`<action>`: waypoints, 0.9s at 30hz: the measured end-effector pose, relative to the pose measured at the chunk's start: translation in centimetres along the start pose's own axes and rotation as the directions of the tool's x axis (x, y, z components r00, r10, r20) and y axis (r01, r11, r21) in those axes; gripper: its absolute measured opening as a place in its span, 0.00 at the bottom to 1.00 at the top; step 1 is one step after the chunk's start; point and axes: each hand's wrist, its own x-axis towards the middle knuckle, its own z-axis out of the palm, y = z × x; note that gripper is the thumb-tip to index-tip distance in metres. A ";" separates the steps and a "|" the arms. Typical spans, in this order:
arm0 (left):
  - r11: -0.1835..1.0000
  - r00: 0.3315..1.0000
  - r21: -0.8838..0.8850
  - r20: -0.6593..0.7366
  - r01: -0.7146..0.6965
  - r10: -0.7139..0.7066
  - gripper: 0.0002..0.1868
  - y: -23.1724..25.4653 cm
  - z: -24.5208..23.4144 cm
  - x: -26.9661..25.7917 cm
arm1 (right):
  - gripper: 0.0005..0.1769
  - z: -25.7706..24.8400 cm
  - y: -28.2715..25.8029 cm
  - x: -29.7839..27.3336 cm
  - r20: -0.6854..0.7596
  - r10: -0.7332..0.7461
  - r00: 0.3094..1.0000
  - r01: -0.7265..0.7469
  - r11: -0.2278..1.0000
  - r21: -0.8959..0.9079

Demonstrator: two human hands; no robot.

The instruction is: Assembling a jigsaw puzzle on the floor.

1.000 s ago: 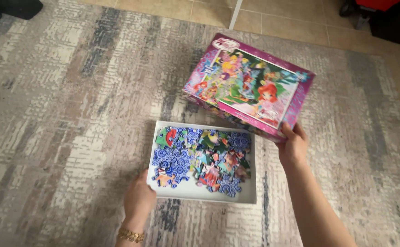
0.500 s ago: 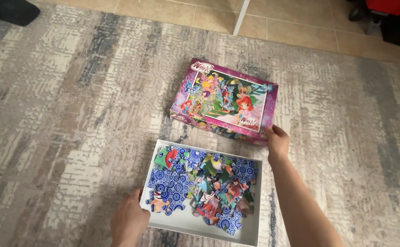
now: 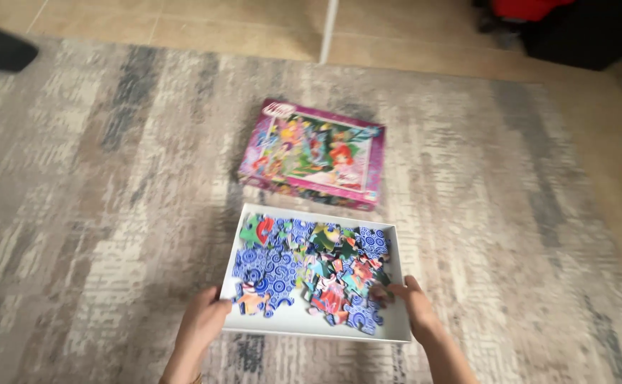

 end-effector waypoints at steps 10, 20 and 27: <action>0.933 0.911 -0.316 0.308 -0.172 0.273 0.14 -3.7 20.6 0.7 | 0.34 -13.5 -11.9 -15.4 -0.216 -0.295 0.931 0.352 0.882 0.314; 0.875 0.665 -0.376 0.742 0.305 0.087 0.41 2.7 36.7 -6.6 | 0.40 -23.6 -17.6 -21.8 -0.392 -0.486 0.781 0.402 0.872 -0.280; 0.885 0.560 -0.305 0.826 0.352 0.062 0.44 9.0 37.3 -10.4 | 0.47 -17.2 -24.0 -23.2 -0.320 -0.597 0.736 0.006 0.478 -0.878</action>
